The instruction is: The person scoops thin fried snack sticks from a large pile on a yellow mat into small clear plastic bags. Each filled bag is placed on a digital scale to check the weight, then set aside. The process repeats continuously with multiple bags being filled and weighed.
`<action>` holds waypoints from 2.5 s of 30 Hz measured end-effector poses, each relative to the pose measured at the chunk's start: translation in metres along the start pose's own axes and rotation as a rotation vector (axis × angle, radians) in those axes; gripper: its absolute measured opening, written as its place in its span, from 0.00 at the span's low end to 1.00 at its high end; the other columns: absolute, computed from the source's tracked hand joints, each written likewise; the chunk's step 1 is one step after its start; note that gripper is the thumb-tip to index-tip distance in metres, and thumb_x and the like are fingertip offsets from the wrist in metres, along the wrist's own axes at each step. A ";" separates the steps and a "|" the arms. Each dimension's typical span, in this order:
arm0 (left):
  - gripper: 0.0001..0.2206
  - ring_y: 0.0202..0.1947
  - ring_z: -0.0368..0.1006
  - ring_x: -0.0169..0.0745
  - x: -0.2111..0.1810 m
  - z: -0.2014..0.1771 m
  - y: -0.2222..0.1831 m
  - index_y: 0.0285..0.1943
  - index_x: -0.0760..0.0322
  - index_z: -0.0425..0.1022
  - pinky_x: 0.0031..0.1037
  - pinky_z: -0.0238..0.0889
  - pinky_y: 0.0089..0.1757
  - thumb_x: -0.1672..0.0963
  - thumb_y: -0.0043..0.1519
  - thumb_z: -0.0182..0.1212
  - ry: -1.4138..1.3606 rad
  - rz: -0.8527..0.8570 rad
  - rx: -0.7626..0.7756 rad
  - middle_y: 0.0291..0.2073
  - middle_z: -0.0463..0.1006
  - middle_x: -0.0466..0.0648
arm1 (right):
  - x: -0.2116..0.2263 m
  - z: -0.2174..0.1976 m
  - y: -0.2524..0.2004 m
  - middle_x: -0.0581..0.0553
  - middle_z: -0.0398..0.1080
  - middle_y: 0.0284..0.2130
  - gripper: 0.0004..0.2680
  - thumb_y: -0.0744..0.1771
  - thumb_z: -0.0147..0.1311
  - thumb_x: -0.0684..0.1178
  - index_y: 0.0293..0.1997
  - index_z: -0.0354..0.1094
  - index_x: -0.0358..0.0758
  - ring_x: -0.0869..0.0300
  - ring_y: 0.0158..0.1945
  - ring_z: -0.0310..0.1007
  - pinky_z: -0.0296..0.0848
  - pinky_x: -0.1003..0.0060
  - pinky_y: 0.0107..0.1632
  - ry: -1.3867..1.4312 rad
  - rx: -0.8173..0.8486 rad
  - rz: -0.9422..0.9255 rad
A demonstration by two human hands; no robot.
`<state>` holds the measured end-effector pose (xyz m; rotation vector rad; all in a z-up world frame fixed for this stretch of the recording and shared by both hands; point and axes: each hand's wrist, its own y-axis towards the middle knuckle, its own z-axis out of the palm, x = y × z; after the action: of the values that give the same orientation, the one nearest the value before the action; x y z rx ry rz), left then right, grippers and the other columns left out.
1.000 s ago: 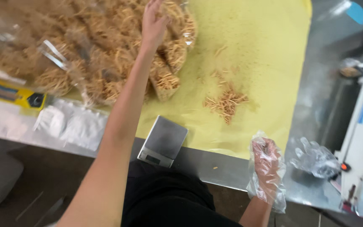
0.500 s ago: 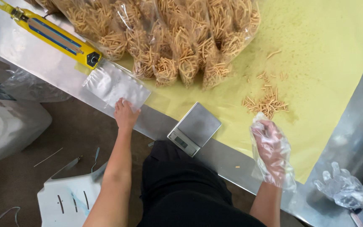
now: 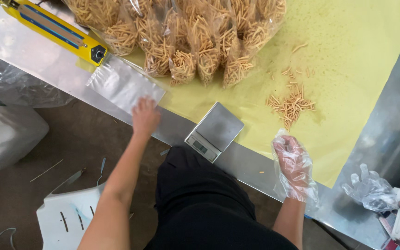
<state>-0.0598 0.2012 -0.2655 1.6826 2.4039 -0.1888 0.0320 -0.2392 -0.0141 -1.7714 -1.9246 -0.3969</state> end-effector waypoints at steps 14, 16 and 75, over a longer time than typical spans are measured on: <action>0.14 0.58 0.66 0.59 0.001 0.030 -0.040 0.54 0.63 0.70 0.44 0.61 0.58 0.58 0.61 0.67 -0.256 -0.082 -0.135 0.56 0.71 0.53 | -0.054 0.017 0.002 0.39 0.75 0.37 0.09 0.68 0.58 0.52 0.48 0.71 0.40 0.47 0.41 0.75 0.72 0.55 0.44 0.017 0.001 -0.007; 0.16 0.57 0.66 0.61 0.003 0.026 -0.039 0.51 0.65 0.71 0.46 0.60 0.56 0.56 0.59 0.69 -0.254 -0.076 -0.166 0.54 0.72 0.56 | -0.099 0.022 0.006 0.41 0.75 0.34 0.08 0.68 0.58 0.52 0.46 0.71 0.40 0.49 0.37 0.76 0.72 0.56 0.42 0.042 0.000 0.018; 0.10 0.15 0.66 0.40 -0.242 -0.105 0.094 0.48 0.66 0.74 0.30 0.60 0.25 0.57 0.63 0.65 -0.476 -0.287 0.250 0.19 0.72 0.56 | -0.219 0.169 0.255 0.36 0.36 0.79 0.43 0.62 0.39 0.86 0.81 0.30 0.49 0.40 0.81 0.39 0.41 0.31 0.76 -0.245 -0.361 -0.330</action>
<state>0.0997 0.0354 -0.1053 1.1849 2.2968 -0.8599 0.2655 -0.3058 -0.3016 -1.7821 -2.4591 -0.7082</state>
